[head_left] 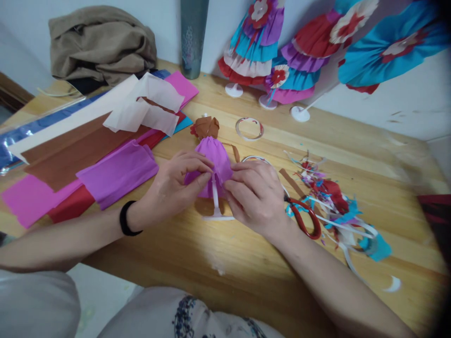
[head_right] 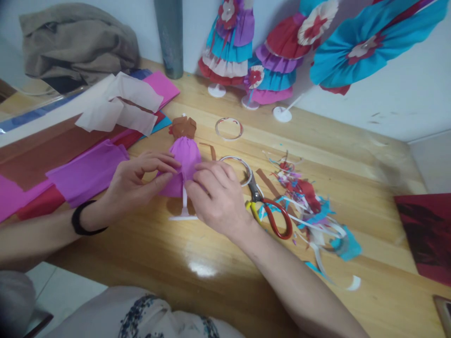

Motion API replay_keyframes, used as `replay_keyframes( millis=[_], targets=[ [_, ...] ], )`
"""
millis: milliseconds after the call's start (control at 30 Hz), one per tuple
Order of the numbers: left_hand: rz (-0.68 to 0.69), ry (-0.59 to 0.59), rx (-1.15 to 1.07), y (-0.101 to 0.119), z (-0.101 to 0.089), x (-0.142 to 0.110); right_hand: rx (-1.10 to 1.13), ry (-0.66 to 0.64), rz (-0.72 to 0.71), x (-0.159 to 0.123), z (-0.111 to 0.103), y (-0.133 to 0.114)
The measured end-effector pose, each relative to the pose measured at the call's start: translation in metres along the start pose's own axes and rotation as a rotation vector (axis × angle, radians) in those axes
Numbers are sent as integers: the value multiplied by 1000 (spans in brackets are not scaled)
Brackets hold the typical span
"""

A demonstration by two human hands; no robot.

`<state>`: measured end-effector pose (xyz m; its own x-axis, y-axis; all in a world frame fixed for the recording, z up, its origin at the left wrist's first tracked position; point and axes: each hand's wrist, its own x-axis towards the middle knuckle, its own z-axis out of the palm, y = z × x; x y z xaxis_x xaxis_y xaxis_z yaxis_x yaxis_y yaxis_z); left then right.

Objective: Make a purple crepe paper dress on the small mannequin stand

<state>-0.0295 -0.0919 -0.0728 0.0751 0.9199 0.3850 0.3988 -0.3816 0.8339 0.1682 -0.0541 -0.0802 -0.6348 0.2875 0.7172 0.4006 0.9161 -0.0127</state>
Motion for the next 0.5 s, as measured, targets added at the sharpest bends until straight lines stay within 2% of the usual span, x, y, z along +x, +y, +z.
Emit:
replay_keyframes(
  millis=[267, 500],
  targets=[
    [-312, -19, -193, 0, -4, 5, -7, 43, 6, -2, 2, 0],
    [-336, -6, -231, 4, -4, 6, 16, 9, -62, -2, 1, 2]
  ],
)
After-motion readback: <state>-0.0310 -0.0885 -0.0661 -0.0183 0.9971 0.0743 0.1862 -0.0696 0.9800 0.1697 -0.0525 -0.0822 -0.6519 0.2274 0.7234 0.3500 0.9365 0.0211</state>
